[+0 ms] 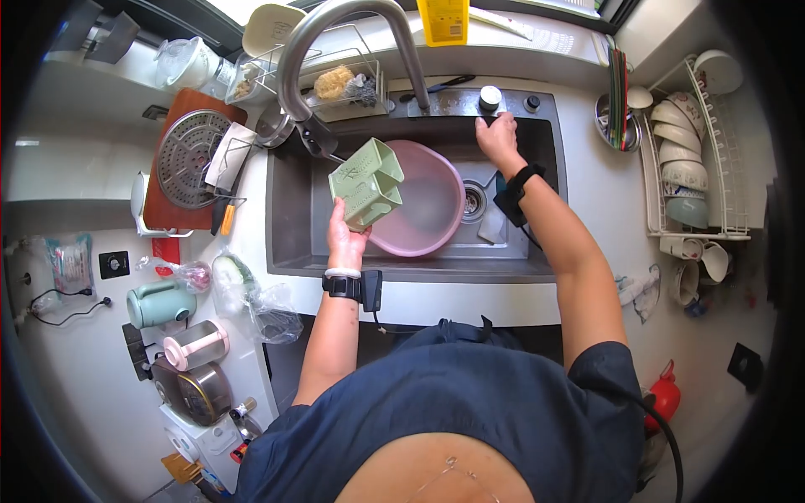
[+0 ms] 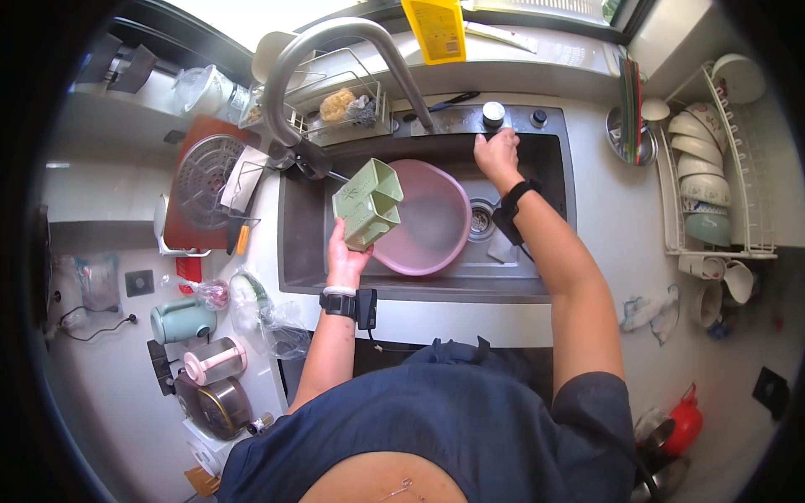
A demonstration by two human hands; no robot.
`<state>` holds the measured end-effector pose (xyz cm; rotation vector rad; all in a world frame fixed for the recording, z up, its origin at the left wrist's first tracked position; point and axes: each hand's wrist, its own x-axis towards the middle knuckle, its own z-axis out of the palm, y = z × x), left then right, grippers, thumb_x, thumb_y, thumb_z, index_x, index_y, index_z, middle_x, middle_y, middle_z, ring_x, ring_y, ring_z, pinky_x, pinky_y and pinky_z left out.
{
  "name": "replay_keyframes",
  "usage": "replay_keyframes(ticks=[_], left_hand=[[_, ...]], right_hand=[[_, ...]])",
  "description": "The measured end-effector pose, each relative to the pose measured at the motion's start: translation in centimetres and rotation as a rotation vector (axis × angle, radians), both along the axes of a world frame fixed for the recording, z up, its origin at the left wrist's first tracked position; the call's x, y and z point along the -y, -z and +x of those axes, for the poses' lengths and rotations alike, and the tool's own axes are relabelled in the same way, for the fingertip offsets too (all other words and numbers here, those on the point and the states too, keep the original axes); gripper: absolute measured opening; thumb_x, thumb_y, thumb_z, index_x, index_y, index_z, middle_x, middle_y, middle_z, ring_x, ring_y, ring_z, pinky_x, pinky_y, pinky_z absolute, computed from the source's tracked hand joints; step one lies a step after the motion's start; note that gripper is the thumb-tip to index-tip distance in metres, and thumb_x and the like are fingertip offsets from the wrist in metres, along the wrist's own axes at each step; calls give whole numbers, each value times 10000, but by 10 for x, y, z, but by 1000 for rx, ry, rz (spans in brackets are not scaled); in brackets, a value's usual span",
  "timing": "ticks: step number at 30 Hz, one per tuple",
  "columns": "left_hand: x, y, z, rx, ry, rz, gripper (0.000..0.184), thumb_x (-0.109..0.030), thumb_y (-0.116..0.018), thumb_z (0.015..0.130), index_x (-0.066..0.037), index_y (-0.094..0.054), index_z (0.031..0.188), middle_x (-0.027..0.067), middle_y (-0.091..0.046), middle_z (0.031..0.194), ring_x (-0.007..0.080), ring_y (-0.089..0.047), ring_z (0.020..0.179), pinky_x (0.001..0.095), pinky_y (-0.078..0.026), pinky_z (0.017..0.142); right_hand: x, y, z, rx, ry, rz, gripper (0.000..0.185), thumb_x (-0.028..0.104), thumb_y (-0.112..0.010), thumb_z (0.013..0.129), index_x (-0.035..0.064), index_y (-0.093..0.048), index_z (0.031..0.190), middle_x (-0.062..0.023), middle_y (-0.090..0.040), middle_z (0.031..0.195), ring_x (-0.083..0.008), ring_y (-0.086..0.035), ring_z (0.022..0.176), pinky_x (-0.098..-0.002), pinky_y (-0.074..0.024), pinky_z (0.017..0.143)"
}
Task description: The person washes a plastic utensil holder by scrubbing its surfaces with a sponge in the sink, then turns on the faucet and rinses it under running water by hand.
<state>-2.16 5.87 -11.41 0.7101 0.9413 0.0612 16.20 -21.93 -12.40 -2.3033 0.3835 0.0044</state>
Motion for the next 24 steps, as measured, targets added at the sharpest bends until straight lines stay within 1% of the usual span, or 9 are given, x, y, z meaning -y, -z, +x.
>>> replay_keyframes(ticks=[2,4,7,10,11,14,16,18,24], left_hand=[[-5,-4,1,-4,6,89,455,-447,-594,841,-201,-498,1211,38,-544,1140,221,-496,1024,390,-384,782],[-2,-19,1,25,36,262,420,-420,-617,837,-189,-543,1179,8,-585,1050,175,-538,924,333,-393,748],[-2,-25,6,29,51,371,425,-381,-629,836,-166,-547,1194,-1,-609,1006,150,-558,879,314,-394,696],[0,-23,14,26,-12,465,475,-359,-660,820,-126,-546,1218,-6,-620,977,119,-566,831,278,-406,649],[0,-24,16,53,-14,466,500,-324,-676,816,-78,-540,1229,10,-625,998,103,-576,849,257,-427,649],[2,-21,25,107,18,555,454,-287,-662,832,-58,-557,1209,31,-633,1004,106,-594,867,239,-454,669],[11,-21,33,108,25,534,421,-242,-651,844,-27,-564,1195,46,-639,1011,111,-600,890,233,-466,724],[26,-22,42,159,112,479,406,-165,-652,844,26,-557,1190,79,-616,1094,120,-562,974,241,-420,862],[80,-17,84,140,373,470,389,-176,-652,840,51,-579,1148,85,-643,1004,111,-585,890,229,-449,794]], right_hand=[[-6,-17,16,-26,7,-96,627,365,-631,796,-67,-359,1160,-311,-460,1153,-426,-517,1068,-437,-435,914],[-5,-17,34,-68,-44,-237,691,457,-604,807,-82,-348,1156,-314,-469,1137,-420,-559,1010,-432,-474,862],[2,-15,56,-196,-103,-290,755,532,-558,815,-80,-341,1199,-323,-473,1172,-428,-543,1055,-423,-463,887],[3,-12,71,-261,-177,-340,740,564,-506,832,-55,-364,1212,-281,-557,1136,-383,-563,1064,-436,-449,889],[1,-12,75,-264,-194,-338,740,564,-506,832,-55,-364,1212,-281,-557,1136,-383,-563,1064,-436,-449,889],[-3,-8,82,-280,-206,-431,712,574,-493,835,-37,-409,1192,-247,-602,1090,-359,-588,1037,-438,-458,862],[1,-4,86,-253,-224,-478,665,570,-492,838,-8,-456,1165,-232,-614,1068,-351,-602,1014,-435,-474,827],[0,-1,85,-256,-197,-523,589,545,-496,843,23,-494,1117,-212,-634,1028,-345,-622,968,-439,-495,777],[5,-1,83,-147,-308,-579,450,462,-523,848,65,-516,1059,-166,-667,914,-332,-651,853,-433,-514,695]])
